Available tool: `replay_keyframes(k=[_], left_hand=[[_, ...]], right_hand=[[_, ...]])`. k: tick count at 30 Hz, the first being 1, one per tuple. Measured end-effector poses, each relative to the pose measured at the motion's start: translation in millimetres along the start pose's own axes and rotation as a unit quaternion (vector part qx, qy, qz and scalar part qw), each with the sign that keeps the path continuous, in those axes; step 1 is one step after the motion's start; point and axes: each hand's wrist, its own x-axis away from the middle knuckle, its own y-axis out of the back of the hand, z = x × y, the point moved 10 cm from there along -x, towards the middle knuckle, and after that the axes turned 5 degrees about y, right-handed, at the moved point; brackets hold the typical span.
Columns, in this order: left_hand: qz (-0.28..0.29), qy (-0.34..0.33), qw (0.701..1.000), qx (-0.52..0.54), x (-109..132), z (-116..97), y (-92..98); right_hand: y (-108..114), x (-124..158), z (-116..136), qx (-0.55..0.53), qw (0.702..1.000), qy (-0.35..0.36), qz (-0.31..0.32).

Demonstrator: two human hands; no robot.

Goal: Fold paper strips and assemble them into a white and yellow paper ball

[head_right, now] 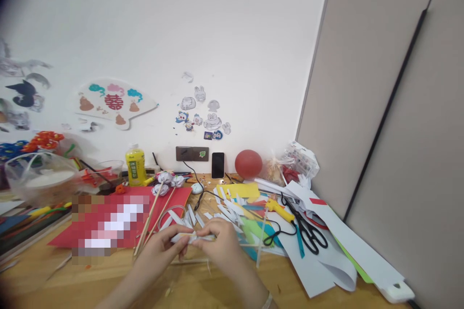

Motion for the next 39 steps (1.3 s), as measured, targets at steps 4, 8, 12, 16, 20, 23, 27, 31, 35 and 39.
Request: replay_keyframes(k=[4,8,12,16,20,23,27,31,35,39], left_hand=[[0.016,-0.04,0.997,-0.065,5.4,-7.6,-5.0],[0.017,-0.058,0.995,-0.081,6.8,-13.2,-5.1],[0.017,-0.03,0.999,-0.015,3.3,-5.2,-5.2],[0.049,0.134,0.983,0.116,2.2,34.3,-16.4],[0.094,0.199,0.948,0.23,5.6,48.8,-29.2],[0.092,0.169,0.951,0.24,2.2,43.4,-25.3],[0.09,0.15,0.971,0.161,-1.0,38.5,-21.2],[0.085,0.127,0.985,0.074,-1.6,31.0,-19.8],[0.069,0.098,0.993,0.014,1.0,22.2,-20.3],[0.053,0.059,0.995,-0.061,6.4,8.0,-20.0]], right_hand=[[-6.5,3.3,-23.0,-0.094,0.987,-0.125,0.025],[-17.8,7.9,-26.5,-0.171,0.97,-0.154,0.081],[-13.8,5.8,-21.6,-0.099,0.987,-0.103,0.07],[-6.1,2.6,10.6,0.034,0.996,0.083,0.025],[-12.0,9.9,32.9,0.06,0.976,0.208,0.033],[-9.4,7.3,22.7,0.02,0.986,0.161,0.023],[-11.0,3.4,-8.1,-0.021,0.999,0.012,0.034],[-11.4,6.8,-32.0,-0.061,0.99,-0.126,0.031],[-15.5,10.9,-40.4,-0.163,0.965,-0.202,0.029],[-18.0,14.2,-42.7,-0.239,0.94,-0.24,0.045]])
